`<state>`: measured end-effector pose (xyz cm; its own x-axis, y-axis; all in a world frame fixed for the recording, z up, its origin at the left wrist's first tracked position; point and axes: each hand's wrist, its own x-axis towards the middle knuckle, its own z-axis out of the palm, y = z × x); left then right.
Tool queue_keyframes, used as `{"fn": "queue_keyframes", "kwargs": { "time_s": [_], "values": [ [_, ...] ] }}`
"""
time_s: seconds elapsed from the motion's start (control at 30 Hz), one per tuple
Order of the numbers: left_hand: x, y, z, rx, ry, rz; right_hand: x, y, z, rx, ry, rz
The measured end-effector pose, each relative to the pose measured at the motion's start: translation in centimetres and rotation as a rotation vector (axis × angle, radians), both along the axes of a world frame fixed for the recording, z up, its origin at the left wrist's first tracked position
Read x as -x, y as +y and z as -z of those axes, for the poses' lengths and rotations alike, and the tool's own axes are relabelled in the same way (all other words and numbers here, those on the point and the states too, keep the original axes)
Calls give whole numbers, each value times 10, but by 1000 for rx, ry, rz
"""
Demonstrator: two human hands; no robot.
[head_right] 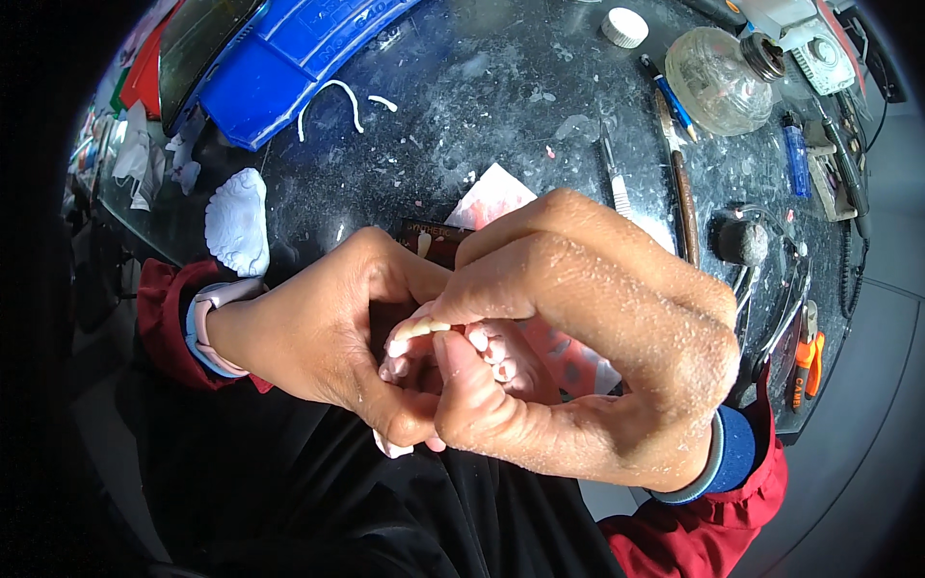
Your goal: The person crafts a denture by pressing artificial teeth into a wax denture base by hand, fitting it onto a dental cast, and shaping the wax around the teeth using a sculpting tool.
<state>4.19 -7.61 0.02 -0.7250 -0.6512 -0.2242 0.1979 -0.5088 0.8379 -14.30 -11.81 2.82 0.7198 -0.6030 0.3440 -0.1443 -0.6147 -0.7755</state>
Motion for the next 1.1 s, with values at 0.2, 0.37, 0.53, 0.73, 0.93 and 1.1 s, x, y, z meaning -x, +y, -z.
{"fn": "queue_keyframes", "kwargs": {
  "time_s": [0.2,0.37,0.53,0.73,0.93,1.1],
  "values": [
    [-2,-1,-6,-36,-15,18,-1,1,1,18,1,15],
    [0,0,-1,23,-28,-3,-2,1,2,50,-10,9],
    [-1,-1,-4,-8,-11,-5,-2,2,-1,50,7,25],
    [-2,1,-4,3,-48,-23,-1,3,0,90,-15,17],
    [-2,3,-2,48,-15,-68,-2,4,4,95,-73,39],
    [-1,1,-5,-24,-28,-48,-1,2,2,74,-58,20]
  ]
}}
